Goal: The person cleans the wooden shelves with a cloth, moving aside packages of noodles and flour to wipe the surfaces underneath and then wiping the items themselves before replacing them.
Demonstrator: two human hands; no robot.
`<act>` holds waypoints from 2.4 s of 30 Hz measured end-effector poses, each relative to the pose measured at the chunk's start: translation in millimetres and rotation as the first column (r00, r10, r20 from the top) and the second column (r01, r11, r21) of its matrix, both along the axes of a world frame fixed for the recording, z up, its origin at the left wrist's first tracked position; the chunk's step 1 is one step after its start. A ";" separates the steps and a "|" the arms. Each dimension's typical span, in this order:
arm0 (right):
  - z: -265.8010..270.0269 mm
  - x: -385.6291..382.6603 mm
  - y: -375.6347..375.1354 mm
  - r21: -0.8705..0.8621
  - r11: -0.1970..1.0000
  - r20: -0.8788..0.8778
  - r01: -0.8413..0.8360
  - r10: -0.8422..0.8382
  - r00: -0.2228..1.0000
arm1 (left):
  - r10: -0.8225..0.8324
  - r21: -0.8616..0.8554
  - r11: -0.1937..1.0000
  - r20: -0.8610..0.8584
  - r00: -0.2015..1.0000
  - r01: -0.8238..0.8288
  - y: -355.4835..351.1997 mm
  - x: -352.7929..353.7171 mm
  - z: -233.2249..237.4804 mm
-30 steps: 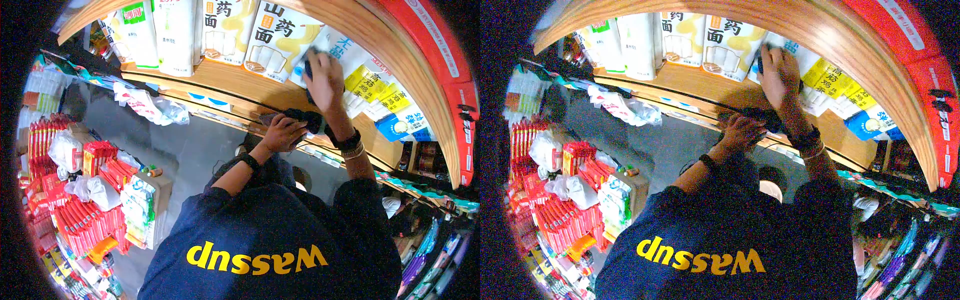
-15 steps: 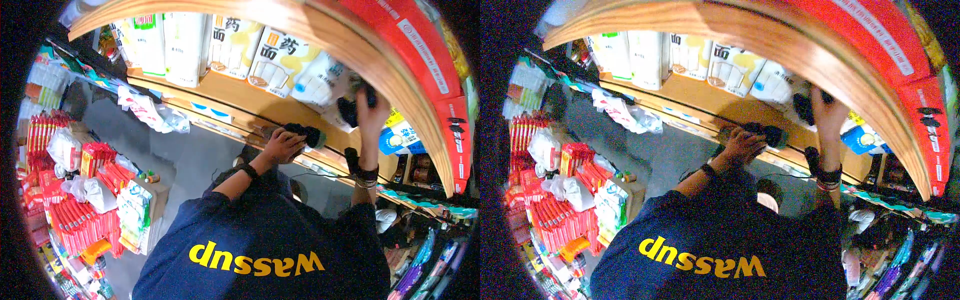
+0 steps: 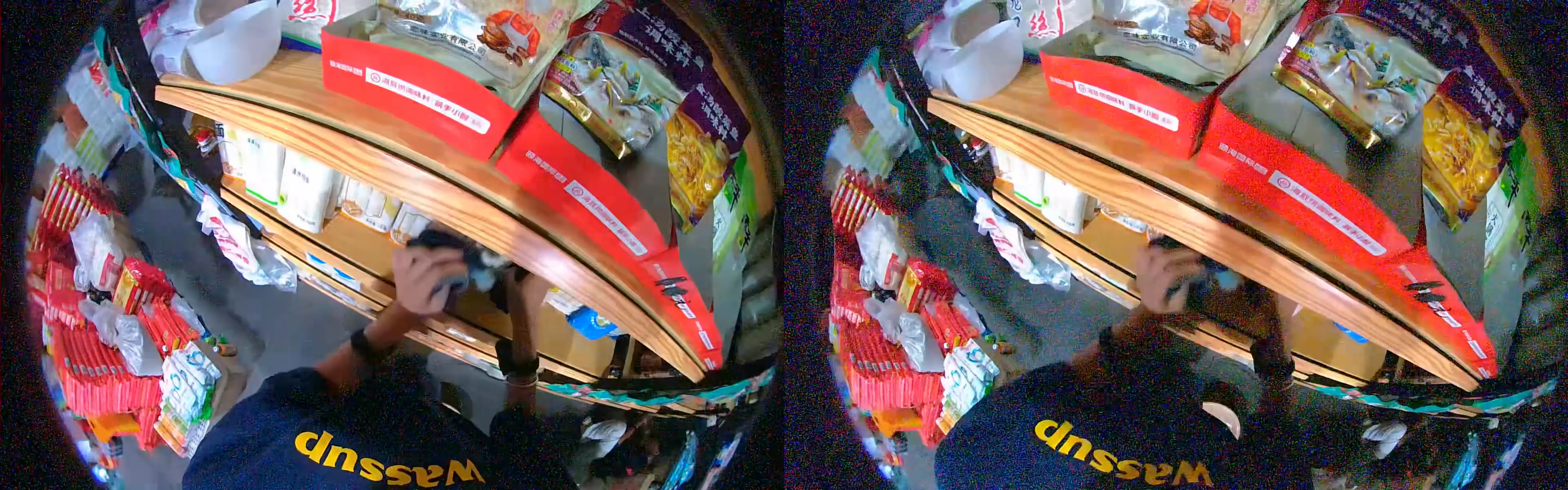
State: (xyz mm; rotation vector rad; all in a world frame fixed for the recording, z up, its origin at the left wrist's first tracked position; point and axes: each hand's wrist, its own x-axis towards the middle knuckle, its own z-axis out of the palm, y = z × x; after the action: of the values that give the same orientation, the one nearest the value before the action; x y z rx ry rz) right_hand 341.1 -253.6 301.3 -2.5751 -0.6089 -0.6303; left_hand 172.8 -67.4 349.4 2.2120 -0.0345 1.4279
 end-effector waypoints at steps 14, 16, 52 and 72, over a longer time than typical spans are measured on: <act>-1.9 -66.3 9.1 0.076 0.991 0.007 -0.107 0.107 0.994 | 0.200 0.118 0.979 -0.435 0.878 -0.165 14.7 26.5 -69.8; 6.6 -68.4 8.2 0.087 0.989 -0.035 -0.120 0.123 0.992 | 0.172 0.103 0.985 -0.496 0.851 -0.139 17.5 21.1 -67.2; 152.8 -160.5 18.2 0.266 0.602 0.204 -0.753 0.728 0.654 | 0.398 0.180 0.884 0.193 0.897 -0.431 126.9 -56.7 188.1; 233.9 -174.3 156.8 -0.013 0.877 0.588 -0.481 0.395 0.705 | 0.204 0.330 0.912 0.148 0.968 -0.243 147.1 -79.7 190.1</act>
State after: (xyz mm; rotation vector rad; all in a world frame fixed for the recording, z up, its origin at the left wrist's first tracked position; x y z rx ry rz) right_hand 166.7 -96.8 535.2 -1.9569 -1.2791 -1.2367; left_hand 93.1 79.7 539.5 2.4798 -0.0774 1.7874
